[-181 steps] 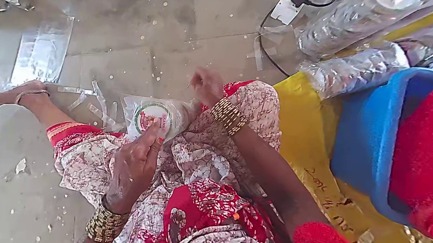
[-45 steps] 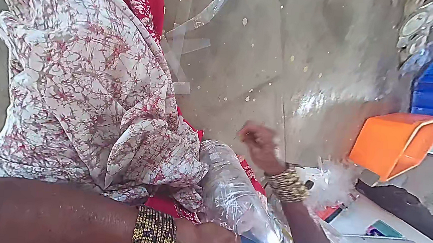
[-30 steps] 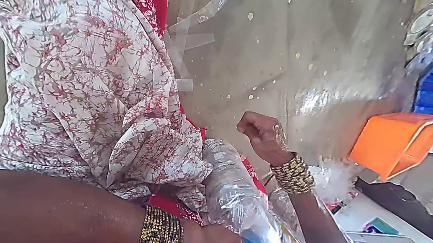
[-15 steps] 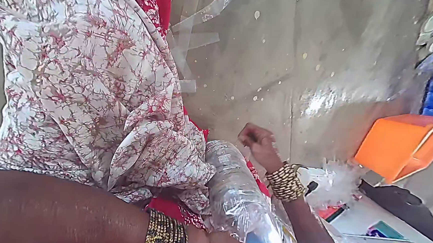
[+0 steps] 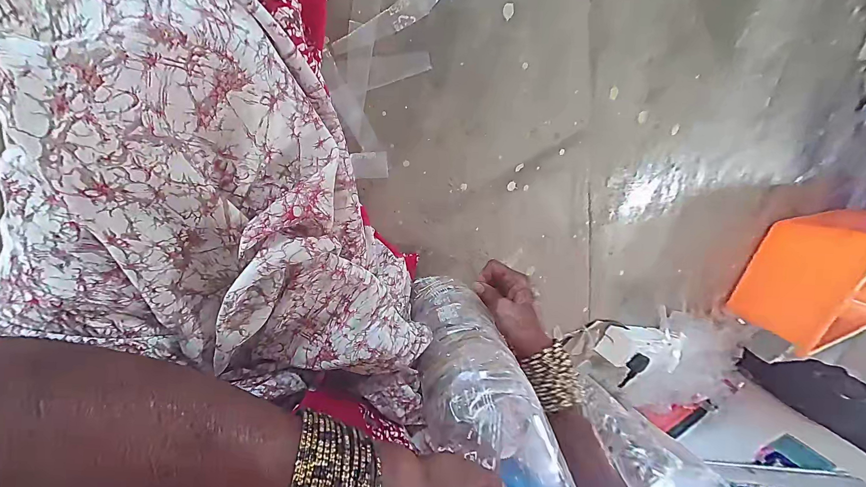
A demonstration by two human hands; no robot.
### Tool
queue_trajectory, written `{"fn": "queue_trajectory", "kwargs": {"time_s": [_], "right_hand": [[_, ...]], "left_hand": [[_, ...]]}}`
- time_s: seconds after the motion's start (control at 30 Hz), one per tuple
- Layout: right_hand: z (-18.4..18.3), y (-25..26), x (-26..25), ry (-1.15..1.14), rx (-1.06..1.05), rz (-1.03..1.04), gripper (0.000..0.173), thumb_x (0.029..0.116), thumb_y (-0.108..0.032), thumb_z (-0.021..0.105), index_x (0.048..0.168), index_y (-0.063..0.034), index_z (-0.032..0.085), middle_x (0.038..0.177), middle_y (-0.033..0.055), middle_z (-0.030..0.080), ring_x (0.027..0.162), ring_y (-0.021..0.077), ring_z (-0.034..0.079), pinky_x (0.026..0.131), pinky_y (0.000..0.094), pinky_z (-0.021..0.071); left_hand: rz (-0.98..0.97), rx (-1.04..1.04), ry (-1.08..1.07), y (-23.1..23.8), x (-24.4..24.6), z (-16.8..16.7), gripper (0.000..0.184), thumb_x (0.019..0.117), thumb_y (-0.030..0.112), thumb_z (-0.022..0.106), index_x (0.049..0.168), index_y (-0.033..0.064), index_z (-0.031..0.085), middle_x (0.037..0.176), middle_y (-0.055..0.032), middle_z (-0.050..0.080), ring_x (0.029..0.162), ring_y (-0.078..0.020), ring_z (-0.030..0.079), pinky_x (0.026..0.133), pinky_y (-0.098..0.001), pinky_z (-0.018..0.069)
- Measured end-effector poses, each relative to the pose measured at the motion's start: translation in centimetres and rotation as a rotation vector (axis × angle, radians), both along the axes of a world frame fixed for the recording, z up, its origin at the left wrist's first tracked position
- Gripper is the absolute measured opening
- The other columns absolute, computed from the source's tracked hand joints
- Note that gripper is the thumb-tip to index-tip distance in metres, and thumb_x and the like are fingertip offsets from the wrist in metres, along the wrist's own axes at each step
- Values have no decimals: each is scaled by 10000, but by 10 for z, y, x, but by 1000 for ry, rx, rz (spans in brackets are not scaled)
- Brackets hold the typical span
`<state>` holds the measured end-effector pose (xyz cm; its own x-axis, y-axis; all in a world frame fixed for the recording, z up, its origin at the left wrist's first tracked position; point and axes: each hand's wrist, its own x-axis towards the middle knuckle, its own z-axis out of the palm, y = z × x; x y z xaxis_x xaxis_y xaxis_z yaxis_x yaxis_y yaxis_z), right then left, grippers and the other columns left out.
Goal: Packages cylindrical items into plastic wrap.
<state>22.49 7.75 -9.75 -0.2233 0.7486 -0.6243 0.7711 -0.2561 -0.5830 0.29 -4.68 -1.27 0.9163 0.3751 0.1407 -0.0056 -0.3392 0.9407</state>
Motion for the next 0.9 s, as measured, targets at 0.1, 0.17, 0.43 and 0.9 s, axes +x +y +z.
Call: {"fn": "queue_trajectory", "kwargs": {"time_s": [0.1, 0.17, 0.43, 0.9], "right_hand": [[22, 13, 8, 117, 223, -165, 176, 901, 43, 539, 828, -109, 590, 715, -137, 622, 609, -47, 560, 582, 146, 484], [33, 7, 8, 111, 244, -181, 173, 902, 45, 546, 834, -108, 591, 713, -137, 627, 600, -49, 567, 570, 139, 487], [70, -17, 16, 106, 315, -212, 162, 911, 10, 555, 879, -138, 611, 751, -165, 633, 627, -59, 571, 581, 143, 494], [65, -55, 27, 334, 356, -412, 215, 938, -38, 601, 904, -236, 679, 795, -156, 669, 593, -38, 557, 528, 142, 470]], "left_hand": [[496, 95, -192, -30, 42, -12, 202, 941, 53, 551, 815, 23, 705, 674, -89, 619, 594, -234, 620, 515, -353, 490], [136, 13, -49, 6, 9, 12, 189, 989, 21, 524, 972, -90, 676, 769, -164, 638, 672, -289, 658, 577, -388, 527], [99, 28, -12, 9, 7, 15, 246, 1015, 90, 515, 995, -83, 687, 756, -153, 649, 668, -293, 663, 592, -403, 538], [110, 143, -39, 7, 5, 14, 201, 979, 65, 551, 902, -54, 694, 736, -134, 624, 642, -276, 644, 530, -385, 512]]}}
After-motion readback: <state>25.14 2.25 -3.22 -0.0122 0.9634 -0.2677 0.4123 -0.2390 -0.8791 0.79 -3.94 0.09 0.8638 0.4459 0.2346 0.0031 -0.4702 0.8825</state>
